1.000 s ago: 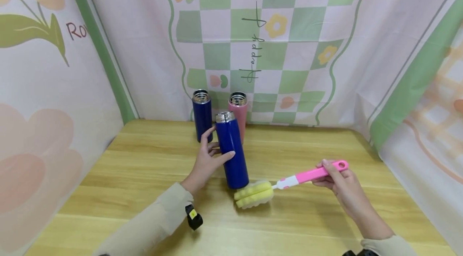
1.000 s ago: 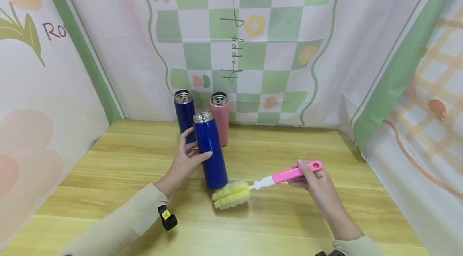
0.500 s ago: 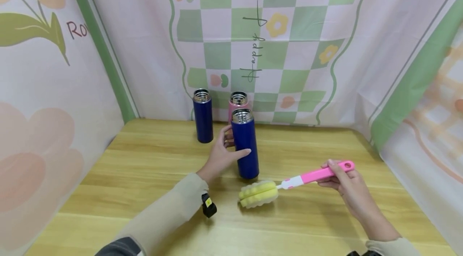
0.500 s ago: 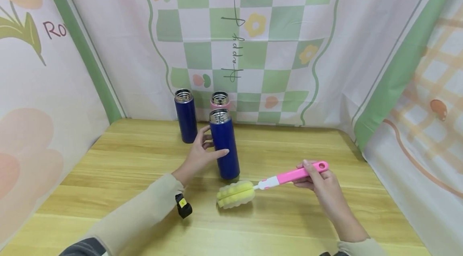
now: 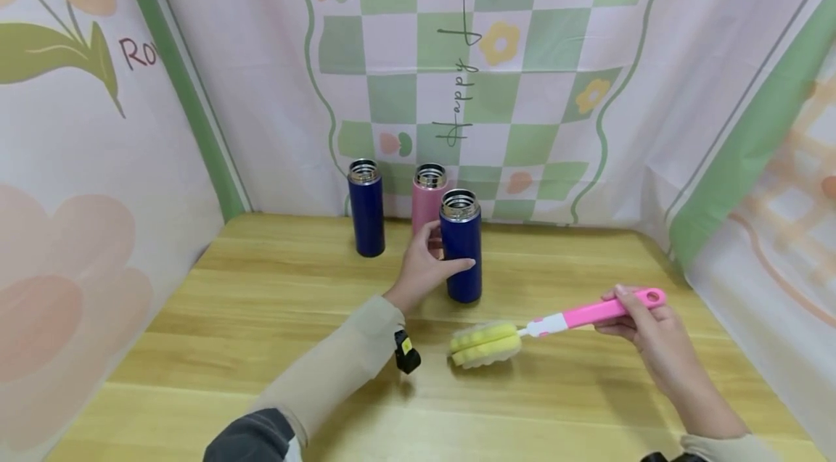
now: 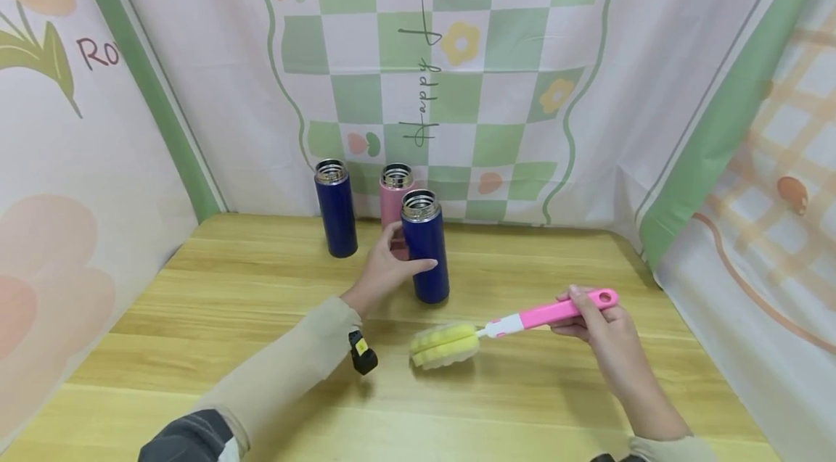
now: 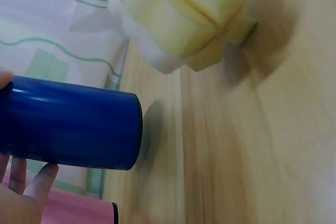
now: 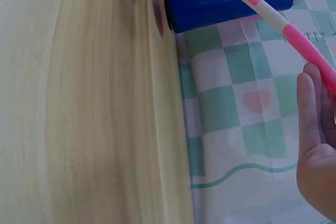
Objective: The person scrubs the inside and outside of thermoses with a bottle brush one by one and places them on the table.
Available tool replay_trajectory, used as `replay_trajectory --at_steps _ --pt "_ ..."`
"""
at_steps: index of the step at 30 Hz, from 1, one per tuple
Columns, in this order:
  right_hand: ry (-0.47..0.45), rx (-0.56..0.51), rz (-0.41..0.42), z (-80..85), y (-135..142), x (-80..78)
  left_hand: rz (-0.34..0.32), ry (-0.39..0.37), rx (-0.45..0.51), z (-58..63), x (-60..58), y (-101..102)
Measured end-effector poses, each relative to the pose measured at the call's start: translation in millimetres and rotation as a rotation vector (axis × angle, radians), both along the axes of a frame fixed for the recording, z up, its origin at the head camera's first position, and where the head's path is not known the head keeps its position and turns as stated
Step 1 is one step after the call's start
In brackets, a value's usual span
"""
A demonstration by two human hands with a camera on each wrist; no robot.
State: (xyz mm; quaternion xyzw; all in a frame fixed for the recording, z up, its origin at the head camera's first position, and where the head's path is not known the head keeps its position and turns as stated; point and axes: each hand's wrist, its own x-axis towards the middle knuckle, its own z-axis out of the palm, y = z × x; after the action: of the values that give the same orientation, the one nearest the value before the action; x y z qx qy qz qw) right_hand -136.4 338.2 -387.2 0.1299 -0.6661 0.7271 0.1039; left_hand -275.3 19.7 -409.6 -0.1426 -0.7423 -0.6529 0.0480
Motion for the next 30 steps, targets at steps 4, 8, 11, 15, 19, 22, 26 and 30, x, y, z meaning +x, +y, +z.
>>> replay_trajectory --at_steps 4,8,11,15,19,22,26,30 --pt "0.015 0.001 -0.008 1.2 6.3 1.1 -0.002 0.015 0.012 2.2 -8.0 8.1" --pt "0.027 -0.005 -0.017 2.4 9.1 2.4 0.007 0.014 0.000 5.2 -15.3 17.7" --pt "0.028 -0.019 -0.018 3.4 9.7 3.4 0.008 0.019 -0.020 7.1 -20.9 25.5" --pt "0.029 -0.031 -0.027 4.5 10.2 4.2 0.008 0.050 -0.043 8.6 -27.2 34.2" --pt "0.036 -0.041 -0.034 5.0 11.0 5.4 0.011 0.076 -0.093 9.8 -29.5 38.8" --pt "0.055 -0.048 -0.034 5.2 11.8 6.2 0.004 0.114 -0.159 9.4 -31.6 41.1" --pt "0.080 -0.058 -0.029 4.7 12.4 6.8 -0.014 0.166 -0.285 8.1 -35.3 42.1" --pt "0.087 -0.064 -0.035 3.9 13.3 6.8 -0.031 0.182 -0.359 7.7 -38.6 42.2"
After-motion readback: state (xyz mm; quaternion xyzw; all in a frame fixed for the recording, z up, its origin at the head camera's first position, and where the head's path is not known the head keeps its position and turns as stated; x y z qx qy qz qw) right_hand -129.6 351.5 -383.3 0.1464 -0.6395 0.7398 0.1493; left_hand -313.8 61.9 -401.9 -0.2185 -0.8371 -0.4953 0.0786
